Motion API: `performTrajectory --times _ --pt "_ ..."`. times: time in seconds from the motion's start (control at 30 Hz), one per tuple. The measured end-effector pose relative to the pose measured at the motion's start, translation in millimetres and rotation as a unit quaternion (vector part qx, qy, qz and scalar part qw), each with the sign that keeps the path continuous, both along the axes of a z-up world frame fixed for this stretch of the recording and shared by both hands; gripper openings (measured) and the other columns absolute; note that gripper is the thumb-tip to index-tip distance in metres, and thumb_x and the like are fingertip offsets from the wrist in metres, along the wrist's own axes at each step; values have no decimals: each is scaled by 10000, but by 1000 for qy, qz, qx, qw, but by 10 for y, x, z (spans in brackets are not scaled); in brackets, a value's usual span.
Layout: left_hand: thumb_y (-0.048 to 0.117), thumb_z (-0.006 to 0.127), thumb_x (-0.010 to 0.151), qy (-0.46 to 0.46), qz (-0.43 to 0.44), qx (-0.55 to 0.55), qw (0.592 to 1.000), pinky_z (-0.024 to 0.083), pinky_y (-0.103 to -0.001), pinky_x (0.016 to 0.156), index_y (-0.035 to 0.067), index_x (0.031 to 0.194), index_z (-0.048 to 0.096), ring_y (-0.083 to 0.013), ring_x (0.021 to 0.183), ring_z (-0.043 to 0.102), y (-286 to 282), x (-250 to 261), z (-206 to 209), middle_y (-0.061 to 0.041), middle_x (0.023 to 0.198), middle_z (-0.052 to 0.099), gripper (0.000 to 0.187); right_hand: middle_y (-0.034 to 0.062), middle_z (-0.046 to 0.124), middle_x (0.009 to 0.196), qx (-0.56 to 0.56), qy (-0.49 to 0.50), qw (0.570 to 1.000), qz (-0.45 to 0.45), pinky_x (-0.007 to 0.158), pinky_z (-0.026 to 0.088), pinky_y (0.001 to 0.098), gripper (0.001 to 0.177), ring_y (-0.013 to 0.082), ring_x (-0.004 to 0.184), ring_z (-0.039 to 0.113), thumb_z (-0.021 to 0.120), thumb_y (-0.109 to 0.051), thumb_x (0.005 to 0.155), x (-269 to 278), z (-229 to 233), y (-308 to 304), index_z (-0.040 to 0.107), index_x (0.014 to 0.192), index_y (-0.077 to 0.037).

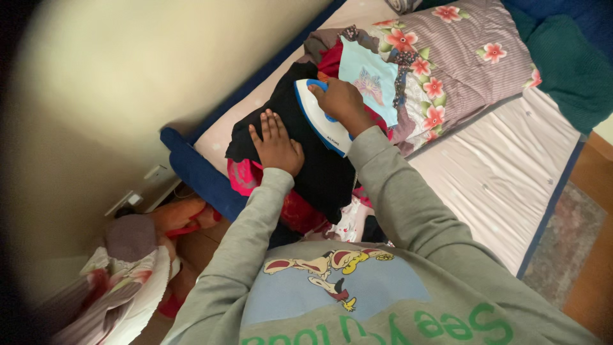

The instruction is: The person irons a light blue garment and a black t-shirt with a graphic print on a bed. They use a blue and white electric iron, smoothing the fabric with their hands and moving the iron back and forth. The person flips the black t-shirt to iron both sides and places the finished items on a pile.

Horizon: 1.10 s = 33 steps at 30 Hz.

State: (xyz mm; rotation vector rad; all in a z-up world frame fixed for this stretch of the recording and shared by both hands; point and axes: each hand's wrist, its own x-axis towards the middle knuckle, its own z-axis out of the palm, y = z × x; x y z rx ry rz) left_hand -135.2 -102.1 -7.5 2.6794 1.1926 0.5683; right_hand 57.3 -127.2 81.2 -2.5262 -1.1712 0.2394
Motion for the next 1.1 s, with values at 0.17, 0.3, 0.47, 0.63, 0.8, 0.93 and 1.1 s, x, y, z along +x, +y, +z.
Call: performTrajectory --times 0.17,0.3,0.47,0.63,0.8,0.93,1.1 --pt "309 522 826 -8 0 -11 1000 51 -628 1237 -124 1518 371 -356 1556 218 -35 -25 18 -263 1639 307 830 261 724 848 -75 69 992 67 703 587 471 666 363 669 747 583 -607 977 -31 115 -251 663 1107 41" --pt "310 528 822 -13 0 -15 1000 53 -631 1235 -123 1517 372 -354 1560 217 -54 -14 5 -262 1640 305 833 233 714 761 -104 87 990 45 644 574 471 656 359 581 715 548 -614 959 -221 205 -785 658 1127 11" --pt "316 531 830 -16 -2 -11 1000 51 -636 1235 -129 1525 362 -359 1558 208 -45 -2 11 -264 1643 301 842 201 713 684 -106 104 987 -67 702 574 447 642 314 616 722 542 -611 970 137 183 -1159 706 1085 0" --pt "315 528 831 -5 11 -7 1000 37 -637 1229 -133 1526 352 -360 1560 195 -72 49 -1 -267 1650 276 845 193 709 713 -93 61 990 -84 707 557 457 672 315 639 703 550 -618 989 416 95 -1287 702 1056 33" --pt "358 517 894 31 -25 -25 999 25 -646 1214 -5 1560 361 -356 1554 186 -224 439 -110 -205 1657 277 775 227 706 706 -121 166 974 -96 569 575 452 644 337 540 701 540 -580 973 61 340 -1312 621 1116 42" --pt "407 485 994 21 -70 -35 997 28 -671 1225 132 1591 383 -362 1565 187 -201 630 -144 -148 1673 295 665 221 713 755 -120 172 974 -91 556 577 468 614 347 566 716 557 -581 938 -258 424 -1483 618 1108 5" --pt "417 477 988 21 -74 -23 997 33 -679 1204 149 1581 393 -371 1550 191 -162 609 -111 -153 1665 287 657 257 717 878 -94 85 992 3 725 549 516 624 418 796 713 575 -614 948 -459 190 -1828 672 1041 -5"
